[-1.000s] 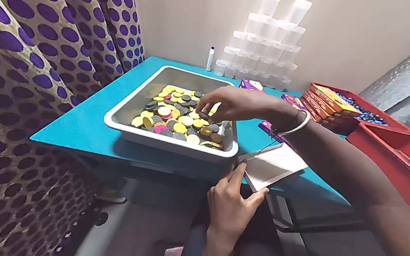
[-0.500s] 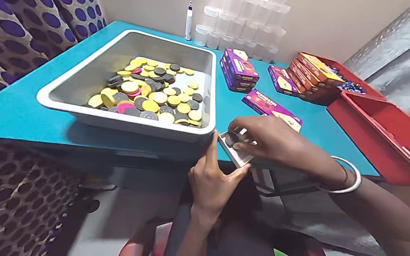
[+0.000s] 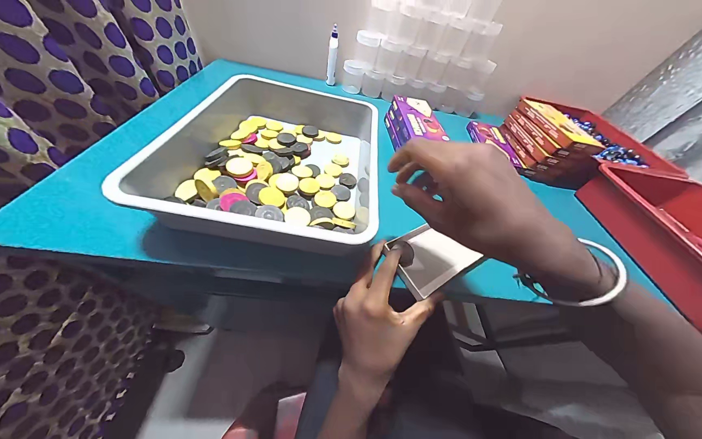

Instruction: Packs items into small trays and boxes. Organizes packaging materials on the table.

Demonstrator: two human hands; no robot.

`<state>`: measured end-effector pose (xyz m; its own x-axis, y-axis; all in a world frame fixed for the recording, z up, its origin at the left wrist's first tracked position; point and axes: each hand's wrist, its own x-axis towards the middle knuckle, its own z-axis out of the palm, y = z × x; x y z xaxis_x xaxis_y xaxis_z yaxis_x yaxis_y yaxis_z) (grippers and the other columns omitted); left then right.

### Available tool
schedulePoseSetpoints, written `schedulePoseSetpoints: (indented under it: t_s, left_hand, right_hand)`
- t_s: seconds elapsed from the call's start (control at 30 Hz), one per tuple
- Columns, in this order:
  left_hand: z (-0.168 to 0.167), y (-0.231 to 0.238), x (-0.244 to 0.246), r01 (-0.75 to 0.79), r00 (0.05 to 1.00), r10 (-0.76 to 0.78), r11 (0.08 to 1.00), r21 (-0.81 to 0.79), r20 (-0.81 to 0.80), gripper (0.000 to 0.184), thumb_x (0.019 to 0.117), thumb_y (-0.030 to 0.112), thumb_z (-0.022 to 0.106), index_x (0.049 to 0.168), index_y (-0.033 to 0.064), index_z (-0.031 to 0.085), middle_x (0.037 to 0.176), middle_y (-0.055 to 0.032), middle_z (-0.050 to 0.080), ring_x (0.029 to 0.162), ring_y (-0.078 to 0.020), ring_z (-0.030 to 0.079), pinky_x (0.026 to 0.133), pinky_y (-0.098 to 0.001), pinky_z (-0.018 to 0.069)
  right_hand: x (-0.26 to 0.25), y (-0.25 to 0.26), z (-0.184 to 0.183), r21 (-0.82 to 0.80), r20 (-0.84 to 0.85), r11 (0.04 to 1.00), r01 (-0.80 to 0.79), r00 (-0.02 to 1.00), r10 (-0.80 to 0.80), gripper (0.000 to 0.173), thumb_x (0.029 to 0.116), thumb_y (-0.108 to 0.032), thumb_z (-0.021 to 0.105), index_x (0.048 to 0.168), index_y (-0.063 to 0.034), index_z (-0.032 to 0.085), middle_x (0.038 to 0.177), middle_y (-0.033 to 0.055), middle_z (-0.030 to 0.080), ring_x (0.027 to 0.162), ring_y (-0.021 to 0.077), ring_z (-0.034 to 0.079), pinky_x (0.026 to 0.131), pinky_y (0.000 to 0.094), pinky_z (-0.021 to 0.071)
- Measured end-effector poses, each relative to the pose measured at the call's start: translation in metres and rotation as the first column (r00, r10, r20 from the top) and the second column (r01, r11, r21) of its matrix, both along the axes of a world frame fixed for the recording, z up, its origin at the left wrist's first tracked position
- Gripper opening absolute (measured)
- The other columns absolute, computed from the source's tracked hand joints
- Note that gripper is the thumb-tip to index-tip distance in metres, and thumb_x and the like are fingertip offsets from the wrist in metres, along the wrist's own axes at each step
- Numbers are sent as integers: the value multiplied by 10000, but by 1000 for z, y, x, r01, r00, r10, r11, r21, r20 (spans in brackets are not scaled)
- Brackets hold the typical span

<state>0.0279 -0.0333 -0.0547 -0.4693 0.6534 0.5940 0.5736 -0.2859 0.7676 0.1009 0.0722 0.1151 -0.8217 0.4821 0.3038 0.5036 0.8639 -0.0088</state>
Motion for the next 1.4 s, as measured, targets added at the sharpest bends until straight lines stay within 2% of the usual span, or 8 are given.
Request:
schedulePoseSetpoints:
  t_s: [0.13,0.23,0.33,0.57,0.83,1.0,1.17,1.4]
  left_hand:
    - [0,0,-1,-20,999,20,1000,-5,-27,677,690,541,828,1206,106,771,1101,-128,765,727,-193,722,551,-364,558]
    - [-1,-1,-2,-17,1000,17,1000,3,-18,679,688,556,827,1183,94,777,1096,-125,770,744,-194,732,557,-362,561]
    - [-1,0,-4,-16,1000,17,1000,18,-17,674,692,551,822,1183,92,776,1080,-120,774,734,-188,734,536,-359,552]
    - [-2,-1,-5,-3,1000,3,1000,13,1,666,700,543,828,1198,104,772,1148,-111,765,717,-187,734,522,-366,552]
    - [-1,0,-7,-34,999,34,999,18,-15,662,689,547,819,1172,97,784,992,-110,779,599,-184,680,474,-369,514]
    - [-1,-1,-8,-25,1000,25,1000,-1,-18,665,690,555,819,1184,111,781,1047,-108,778,618,-187,691,487,-370,525]
    - [-1,-2,-9,-30,999,30,1000,-3,-10,670,697,558,813,1192,108,778,1022,-106,780,627,-191,697,491,-376,533]
    - [-2,-1,-10,-42,999,42,999,9,-22,670,686,562,810,1157,87,786,950,-104,778,617,-202,695,481,-386,525]
  right_hand:
    - [-62,46,6,-119,194,949,-292,930,311,187,920,-59,694,1096,-91,750,991,69,751,920,232,713,833,467,564]
    - [-102,59,3,-243,494,939,-243,802,335,350,849,-96,810,1190,-114,733,1052,104,741,950,314,701,843,562,546]
    - [-118,59,1,-278,590,934,-226,727,352,388,826,-99,828,1201,-141,737,1055,98,737,922,307,696,799,557,544]
    - [-123,66,6,-231,545,940,-252,767,339,164,887,-81,754,1049,-107,765,956,59,748,876,248,702,778,495,544]
    - [-126,63,-1,-268,619,940,-211,710,336,257,889,-160,780,1138,-106,753,987,89,747,913,271,707,817,513,547]
    - [-127,58,-3,-240,620,944,-226,713,328,266,908,-214,745,1144,-92,743,932,103,732,874,287,694,756,522,529]
    - [-128,60,-5,-141,484,938,-316,805,344,192,850,-174,743,1018,-84,722,840,88,697,772,278,675,672,507,518]
    - [-141,69,-18,-133,527,932,-336,773,354,174,922,-124,681,1069,-31,690,931,131,689,890,315,674,770,514,516]
